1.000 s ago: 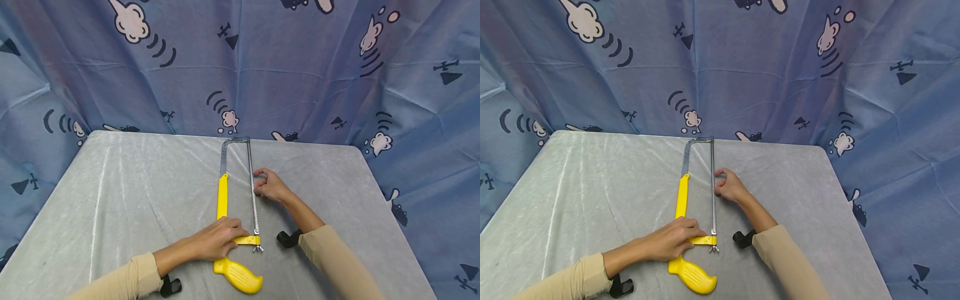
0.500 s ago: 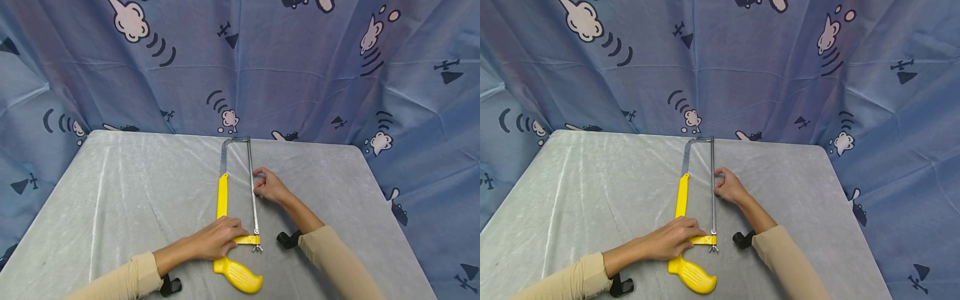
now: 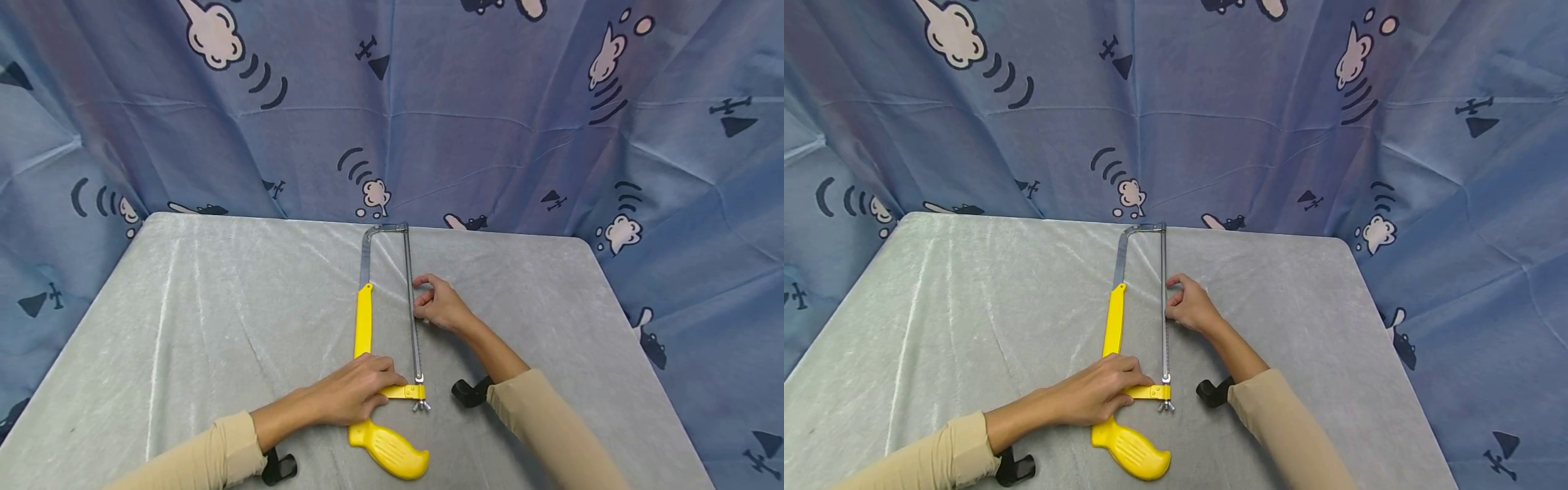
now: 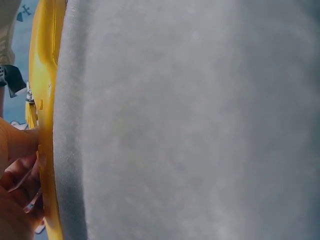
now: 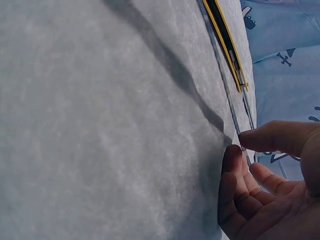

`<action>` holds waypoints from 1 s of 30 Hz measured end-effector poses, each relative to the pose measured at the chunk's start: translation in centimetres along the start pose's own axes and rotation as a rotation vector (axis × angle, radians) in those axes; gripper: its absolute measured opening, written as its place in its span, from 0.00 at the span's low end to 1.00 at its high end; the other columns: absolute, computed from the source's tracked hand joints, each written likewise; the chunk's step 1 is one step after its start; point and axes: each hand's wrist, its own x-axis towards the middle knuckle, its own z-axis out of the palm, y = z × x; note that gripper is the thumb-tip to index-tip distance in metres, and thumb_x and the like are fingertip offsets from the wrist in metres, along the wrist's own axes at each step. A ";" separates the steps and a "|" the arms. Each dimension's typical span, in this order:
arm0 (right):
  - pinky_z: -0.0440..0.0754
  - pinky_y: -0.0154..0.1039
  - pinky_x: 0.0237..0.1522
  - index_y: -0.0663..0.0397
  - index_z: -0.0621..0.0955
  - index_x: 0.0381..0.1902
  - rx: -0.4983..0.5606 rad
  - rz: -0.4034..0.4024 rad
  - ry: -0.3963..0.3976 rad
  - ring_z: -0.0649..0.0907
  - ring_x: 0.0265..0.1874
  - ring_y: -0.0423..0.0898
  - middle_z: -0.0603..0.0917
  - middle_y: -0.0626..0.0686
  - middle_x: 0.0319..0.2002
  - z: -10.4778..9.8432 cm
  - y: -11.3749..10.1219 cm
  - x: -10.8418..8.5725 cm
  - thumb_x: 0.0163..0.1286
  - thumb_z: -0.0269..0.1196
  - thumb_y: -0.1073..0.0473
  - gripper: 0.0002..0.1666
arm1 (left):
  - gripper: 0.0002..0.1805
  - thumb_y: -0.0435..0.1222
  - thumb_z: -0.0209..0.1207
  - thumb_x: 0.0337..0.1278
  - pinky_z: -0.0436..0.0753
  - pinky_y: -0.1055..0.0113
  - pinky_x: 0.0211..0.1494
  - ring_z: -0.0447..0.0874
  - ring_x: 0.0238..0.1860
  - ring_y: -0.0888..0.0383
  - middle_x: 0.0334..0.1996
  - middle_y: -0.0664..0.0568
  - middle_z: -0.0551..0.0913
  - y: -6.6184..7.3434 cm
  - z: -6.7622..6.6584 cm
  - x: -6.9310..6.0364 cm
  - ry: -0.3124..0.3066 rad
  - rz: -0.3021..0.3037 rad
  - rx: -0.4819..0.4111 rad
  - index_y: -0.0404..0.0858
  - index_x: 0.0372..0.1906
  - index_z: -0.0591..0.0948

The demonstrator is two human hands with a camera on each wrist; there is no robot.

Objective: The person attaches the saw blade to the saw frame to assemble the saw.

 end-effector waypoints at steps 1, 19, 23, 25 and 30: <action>0.74 0.35 0.25 0.67 0.71 0.61 -0.002 0.001 0.001 0.76 0.21 0.43 0.81 0.56 0.31 0.0 0.0 0.0 0.58 0.62 0.74 0.31 | 0.20 0.29 0.64 0.53 0.71 0.70 0.50 0.69 0.36 0.67 0.33 0.60 0.73 0.0 0.0 0.0 0.000 -0.001 -0.002 0.42 0.54 0.84; 0.74 0.36 0.26 0.67 0.74 0.58 -0.062 -0.074 0.056 0.76 0.22 0.43 0.81 0.56 0.31 0.2 0.3 -1.1 0.59 0.62 0.69 0.27 | 0.21 0.28 0.64 0.52 0.71 0.70 0.50 0.71 0.37 0.66 0.34 0.59 0.75 0.1 -0.1 -0.1 0.014 0.007 0.006 0.42 0.53 0.85; 0.75 0.37 0.27 0.66 0.75 0.58 -0.116 -0.141 0.070 0.77 0.23 0.44 0.80 0.56 0.32 0.3 0.6 -2.0 0.60 0.62 0.67 0.26 | 0.21 0.28 0.64 0.52 0.71 0.70 0.50 0.71 0.37 0.66 0.34 0.60 0.75 0.1 -0.1 -0.1 0.015 0.009 0.008 0.42 0.53 0.85; 0.75 0.37 0.28 0.65 0.76 0.57 -0.131 -0.180 0.076 0.76 0.24 0.44 0.80 0.55 0.34 0.4 0.7 -2.6 0.60 0.61 0.67 0.25 | 0.21 0.28 0.64 0.52 0.71 0.70 0.50 0.71 0.37 0.66 0.34 0.60 0.75 0.0 -0.1 -0.1 0.017 0.009 0.007 0.43 0.53 0.85; 0.76 0.36 0.31 0.63 0.77 0.58 -0.207 -0.322 0.051 0.79 0.30 0.44 0.81 0.55 0.39 0.4 0.6 -4.3 0.63 0.63 0.66 0.24 | 0.21 0.28 0.64 0.51 0.71 0.70 0.50 0.72 0.38 0.66 0.34 0.60 0.75 0.0 0.0 -0.1 0.016 0.009 0.013 0.43 0.53 0.85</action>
